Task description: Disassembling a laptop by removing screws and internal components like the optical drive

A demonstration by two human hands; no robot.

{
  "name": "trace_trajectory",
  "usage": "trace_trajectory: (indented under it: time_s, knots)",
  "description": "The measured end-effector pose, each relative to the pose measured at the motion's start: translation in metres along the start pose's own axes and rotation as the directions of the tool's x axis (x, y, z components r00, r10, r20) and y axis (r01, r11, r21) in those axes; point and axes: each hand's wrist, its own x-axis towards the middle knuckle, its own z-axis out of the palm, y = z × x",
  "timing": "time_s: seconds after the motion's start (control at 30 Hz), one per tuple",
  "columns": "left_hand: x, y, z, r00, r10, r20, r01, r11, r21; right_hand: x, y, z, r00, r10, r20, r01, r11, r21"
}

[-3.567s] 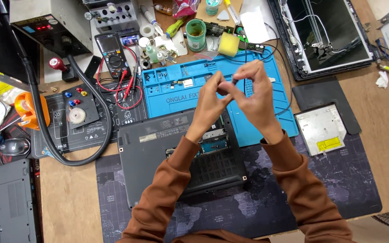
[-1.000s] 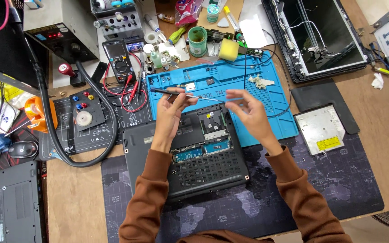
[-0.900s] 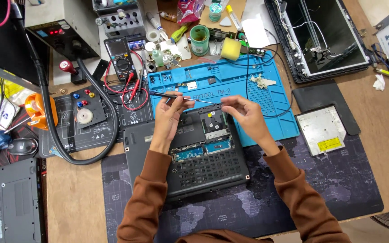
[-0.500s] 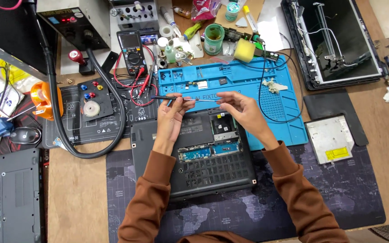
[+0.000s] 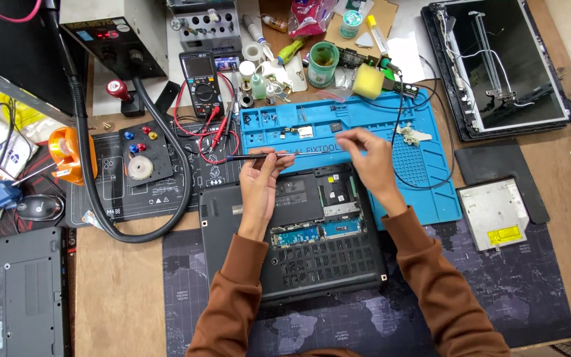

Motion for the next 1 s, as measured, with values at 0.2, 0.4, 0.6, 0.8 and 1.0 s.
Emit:
trace_trajectory:
  time_s: [0.2, 0.4, 0.6, 0.8, 1.0]
  knots:
    - [0.000, 0.000, 0.004, 1.000, 0.013, -0.009, -0.013, 1.000, 0.016, 0.048, 0.024, 0.008, 0.991, -0.130, 0.022, 0.131, 0.949, -0.287]
    - [-0.001, 0.002, 0.008, 1.000, 0.028, 0.005, -0.028, 0.998, 0.054, 0.082, 0.029, 0.017, 0.971, -0.224, 0.080, 0.238, 0.910, -0.339]
    - [0.000, 0.000, 0.006, 0.999, 0.033, 0.023, -0.035, 0.996, 0.085, 0.099, 0.066, 0.021, 0.953, -0.260, 0.153, 0.301, 0.829, -0.470]
    - [-0.001, 0.002, 0.007, 0.999, 0.028, 0.026, -0.030, 0.996, 0.085, 0.095, 0.067, 0.022, 0.954, -0.255, 0.159, 0.299, 0.844, -0.446]
    - [-0.002, 0.002, 0.007, 0.999, 0.035, 0.036, -0.037, 0.996, 0.079, 0.070, 0.026, 0.007, 0.962, -0.257, 0.089, 0.271, 0.928, -0.255]
